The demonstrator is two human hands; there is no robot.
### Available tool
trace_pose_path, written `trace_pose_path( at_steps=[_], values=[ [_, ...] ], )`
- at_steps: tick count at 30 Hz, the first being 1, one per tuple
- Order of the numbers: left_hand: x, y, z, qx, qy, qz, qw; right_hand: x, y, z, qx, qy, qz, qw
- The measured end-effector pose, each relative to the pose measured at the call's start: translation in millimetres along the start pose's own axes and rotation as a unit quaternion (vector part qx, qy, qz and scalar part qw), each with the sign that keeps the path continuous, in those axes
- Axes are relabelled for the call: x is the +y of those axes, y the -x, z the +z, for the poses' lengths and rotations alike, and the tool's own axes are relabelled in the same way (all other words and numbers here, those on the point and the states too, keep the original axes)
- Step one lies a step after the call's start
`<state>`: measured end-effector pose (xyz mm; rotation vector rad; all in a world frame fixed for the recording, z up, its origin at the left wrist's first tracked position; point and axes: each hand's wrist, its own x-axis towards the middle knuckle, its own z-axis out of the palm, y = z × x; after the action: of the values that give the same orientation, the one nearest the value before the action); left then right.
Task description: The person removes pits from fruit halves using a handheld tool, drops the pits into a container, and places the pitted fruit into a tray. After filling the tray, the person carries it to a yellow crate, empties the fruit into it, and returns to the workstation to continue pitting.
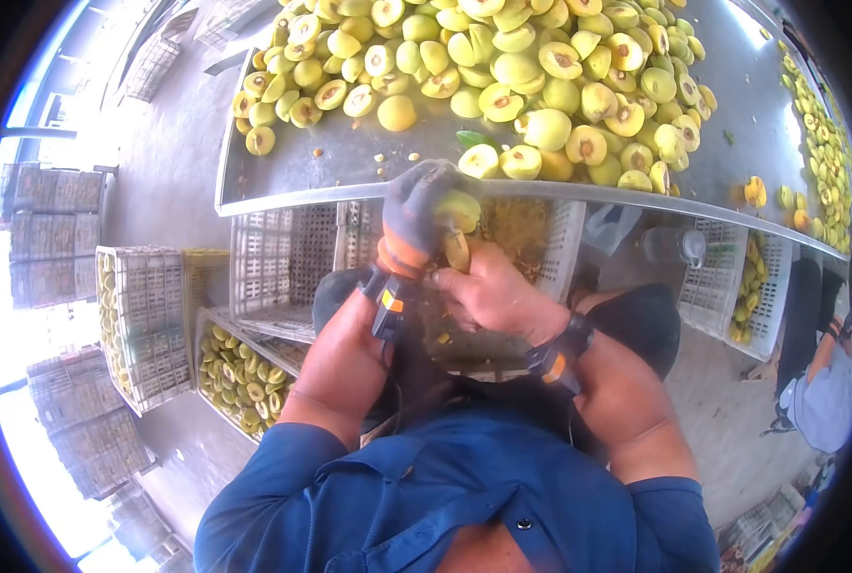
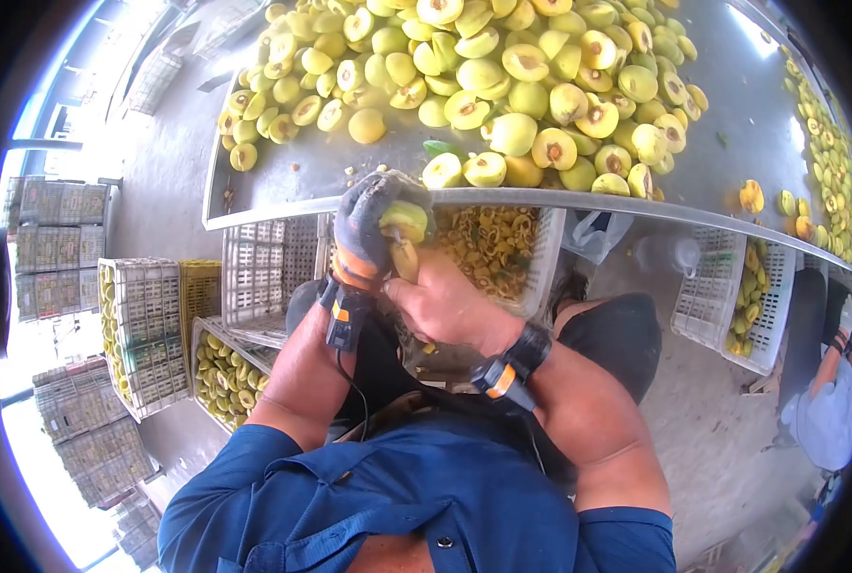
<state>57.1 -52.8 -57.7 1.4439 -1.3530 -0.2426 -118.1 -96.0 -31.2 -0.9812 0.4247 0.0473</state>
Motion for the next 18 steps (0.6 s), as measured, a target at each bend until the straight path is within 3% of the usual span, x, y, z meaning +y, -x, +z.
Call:
trace_pose_path(
  at_steps=[1, 2, 4, 6, 9, 11, 12, 14, 17, 18],
  values=[
    [2, -3, -1, -0.015, -0.051, 0.045, 0.998, 13, -10, -3, 0.048, 0.118, -0.149, 0.981],
    [4, -5, -2, -0.029, -0.102, 0.091, 0.990, 25, -24, -4, 0.094, 0.231, -0.293, 0.923],
    [19, 0, 0, -0.036, -0.005, -0.074, 0.997, 36, -22, -9, 0.101, 0.254, -0.292, 0.917],
    [22, -1, 0, -0.053, 0.094, -0.164, 0.981, 1, 7, -1, 0.018, 0.072, -0.005, 0.997],
    [15, -1, -5, -0.091, 0.251, -0.227, 0.937, 6, 11, -3, -0.085, -0.111, 0.049, 0.989],
    [18, 1, -8, -0.105, 0.362, -0.312, 0.872, 2, 15, -1, -0.072, -0.046, 0.050, 0.995],
    [19, 2, -9, -0.125, 0.289, -0.258, 0.913, 0, 17, 1, -0.064, -0.014, 0.047, 0.997],
    [17, 5, -9, -0.156, 0.144, -0.139, 0.967, 11, 14, 3, -0.001, 0.123, -0.072, 0.990],
    [12, 9, -13, -0.155, -0.055, 0.055, 0.985, 29, 11, 1, 0.072, 0.288, -0.201, 0.934],
    [12, 13, -12, -0.124, -0.100, 0.030, 0.987, 32, 13, 0, 0.094, 0.333, -0.236, 0.908]
  ],
)
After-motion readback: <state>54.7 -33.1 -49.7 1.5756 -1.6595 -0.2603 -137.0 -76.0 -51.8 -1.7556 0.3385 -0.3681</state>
